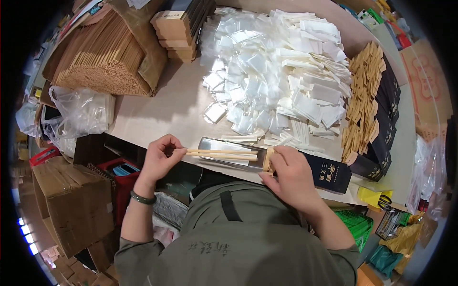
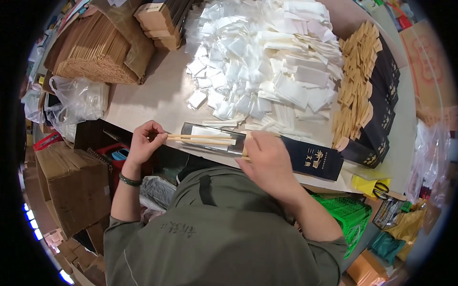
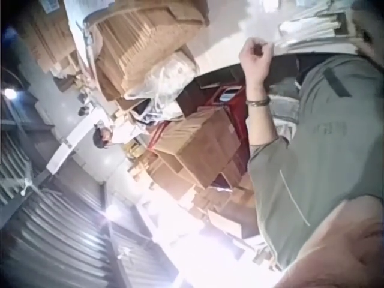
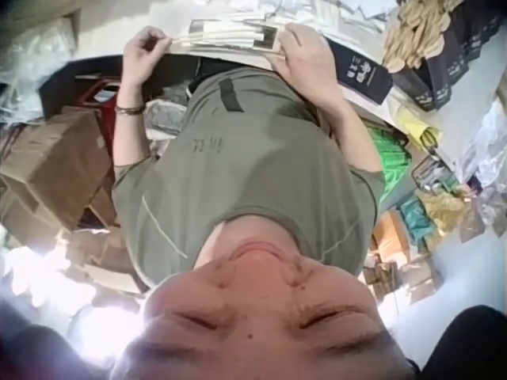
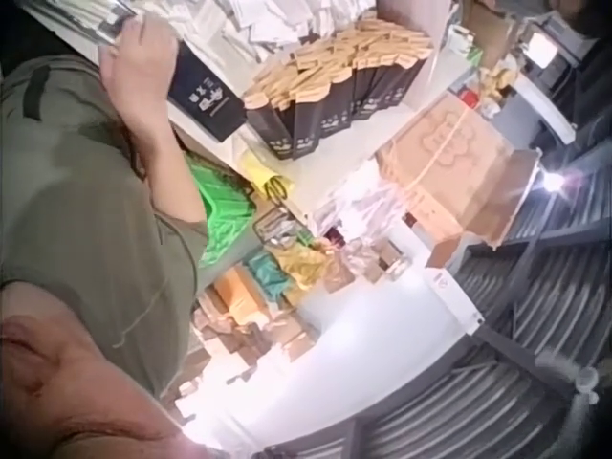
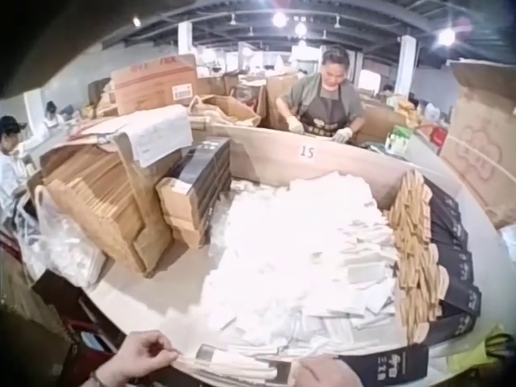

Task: Packaging pairs of disposable wooden chopsticks into individual paper sleeves at a manufacturing station.

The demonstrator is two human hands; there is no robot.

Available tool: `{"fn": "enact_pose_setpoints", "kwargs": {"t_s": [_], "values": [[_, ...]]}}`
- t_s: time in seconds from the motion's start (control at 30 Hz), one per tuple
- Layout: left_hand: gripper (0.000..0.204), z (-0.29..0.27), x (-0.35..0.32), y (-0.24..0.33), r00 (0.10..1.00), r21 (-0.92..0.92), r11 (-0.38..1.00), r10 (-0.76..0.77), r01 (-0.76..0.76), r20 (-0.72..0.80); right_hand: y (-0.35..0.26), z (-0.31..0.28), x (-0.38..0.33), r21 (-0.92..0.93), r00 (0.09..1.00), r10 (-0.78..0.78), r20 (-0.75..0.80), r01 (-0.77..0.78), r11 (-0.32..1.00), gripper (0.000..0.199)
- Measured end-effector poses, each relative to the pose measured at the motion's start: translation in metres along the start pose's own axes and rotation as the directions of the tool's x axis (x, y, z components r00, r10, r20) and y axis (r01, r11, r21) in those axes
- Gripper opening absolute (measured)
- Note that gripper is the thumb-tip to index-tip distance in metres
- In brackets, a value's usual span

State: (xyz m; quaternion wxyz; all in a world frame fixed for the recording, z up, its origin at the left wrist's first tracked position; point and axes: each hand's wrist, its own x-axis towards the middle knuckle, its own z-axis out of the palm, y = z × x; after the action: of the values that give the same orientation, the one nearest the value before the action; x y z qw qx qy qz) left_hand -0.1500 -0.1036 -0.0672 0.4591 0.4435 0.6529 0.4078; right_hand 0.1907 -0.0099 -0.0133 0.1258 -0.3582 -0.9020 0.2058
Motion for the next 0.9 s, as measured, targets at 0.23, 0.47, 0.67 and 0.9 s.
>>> {"fn": "enact_pose_setpoints", "kwargs": {"t_s": [0.23, 0.47, 0.67, 0.9], "values": [[0.010, 0.094, 0.028, 0.033, 0.924, 0.315, 0.880, 0.279, -0.354, 0.260, 0.026, 0.025, -0.010, -0.013, 0.989, -0.142, -0.028, 0.142, 0.990, 0.042], [0.019, 0.115, 0.033, 0.021, 0.947, 0.407, 0.886, 0.295, -0.223, -0.123, 0.024, 0.031, 0.001, -0.032, 0.993, -0.110, -0.047, 0.108, 0.994, 0.044], [0.055, 0.153, 0.019, 0.045, 0.927, -0.006, 0.965, 0.255, -0.263, 0.276, 0.028, 0.026, -0.002, -0.005, 0.987, -0.128, -0.097, 0.129, 0.992, 0.060], [0.051, 0.118, 0.013, 0.031, 0.731, 0.669, 0.406, 0.608, -0.623, 0.311, 0.007, 0.000, -0.001, -0.058, 0.926, -0.374, -0.058, 0.370, 0.927, 0.031]]}}
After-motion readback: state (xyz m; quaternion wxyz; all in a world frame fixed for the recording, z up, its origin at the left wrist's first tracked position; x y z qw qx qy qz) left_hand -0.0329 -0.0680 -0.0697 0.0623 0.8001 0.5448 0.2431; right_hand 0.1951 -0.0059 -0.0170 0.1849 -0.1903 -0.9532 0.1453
